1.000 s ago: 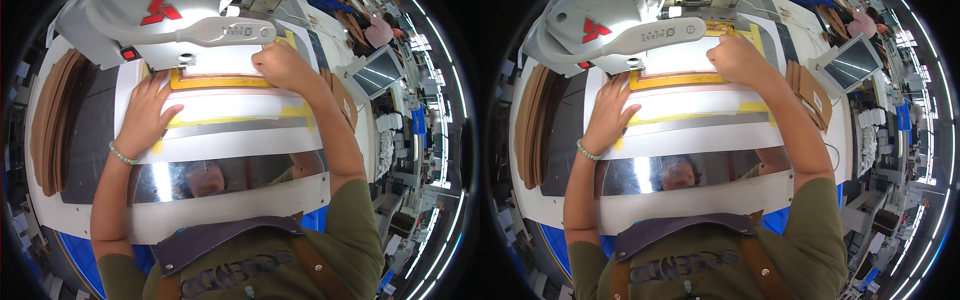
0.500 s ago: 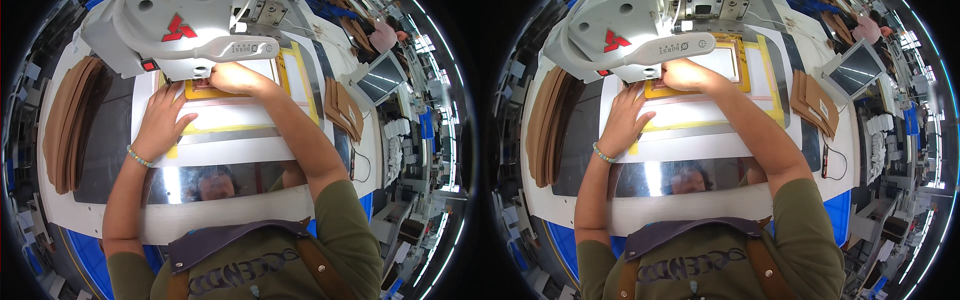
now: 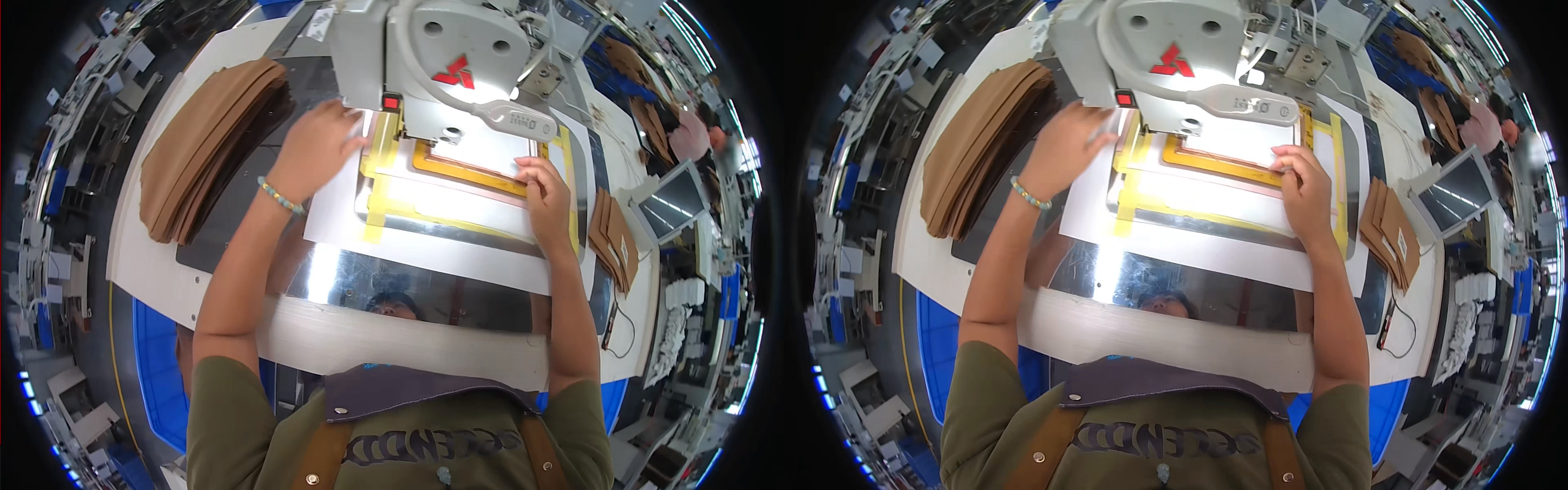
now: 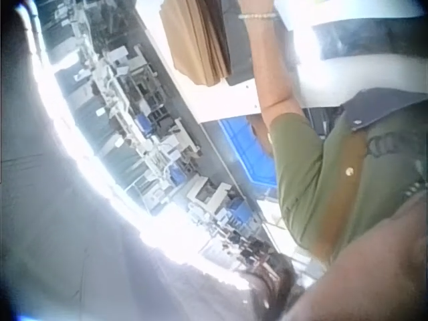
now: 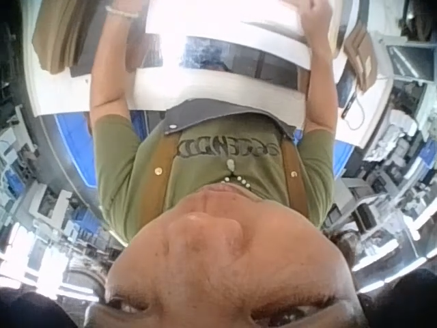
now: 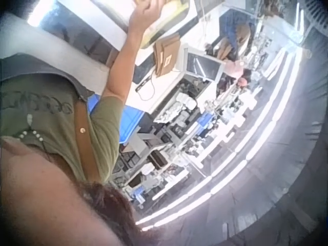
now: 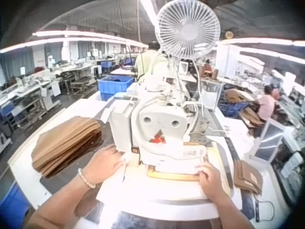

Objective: Sewing leather pieces together using an industrial sewing machine.

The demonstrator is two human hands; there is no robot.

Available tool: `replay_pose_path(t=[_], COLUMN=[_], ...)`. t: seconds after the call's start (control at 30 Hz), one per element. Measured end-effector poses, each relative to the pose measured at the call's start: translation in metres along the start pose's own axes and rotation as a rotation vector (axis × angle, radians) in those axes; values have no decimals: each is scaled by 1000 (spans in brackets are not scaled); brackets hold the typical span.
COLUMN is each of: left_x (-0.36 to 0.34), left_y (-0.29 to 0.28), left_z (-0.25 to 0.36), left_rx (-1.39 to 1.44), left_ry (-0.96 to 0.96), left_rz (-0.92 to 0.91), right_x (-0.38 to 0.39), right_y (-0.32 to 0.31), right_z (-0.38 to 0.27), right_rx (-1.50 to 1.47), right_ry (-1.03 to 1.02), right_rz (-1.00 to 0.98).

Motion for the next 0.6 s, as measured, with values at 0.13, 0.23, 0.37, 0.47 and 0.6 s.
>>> replay_pose_path(t=[0.13, 0.23, 0.37, 0.47, 0.6], left_x=[40, 73, 94, 104, 102], left_y=[-55, -75, -78, -79, -87], left_z=[-99, -146, -150, -175, -201], left_rx=[-293, -416, -491, -426, -478], left_ry=[-237, -377, -300, -400, -411], left_rz=[114, 44, 126, 112, 115], right_x=[-2, 2, 5, 6, 7], right_y=[4, 11, 6, 5, 7], right_z=[-22, -28, -38, -43, -43], right_rx=[11, 34, 54, 37, 51], right_ry=[-135, -125, -200, -230, -241], right_rz=[32, -31, -7, 10, -10])
Point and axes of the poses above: each hand's wrist, its own x-axis away from the middle knuckle, its own y-axis out of the palm, z = x × y, the point moved 8 cm from there along -x, towards the middle knuckle, and after that the axes turned 11 degrees about y, right-handed, at the moved point
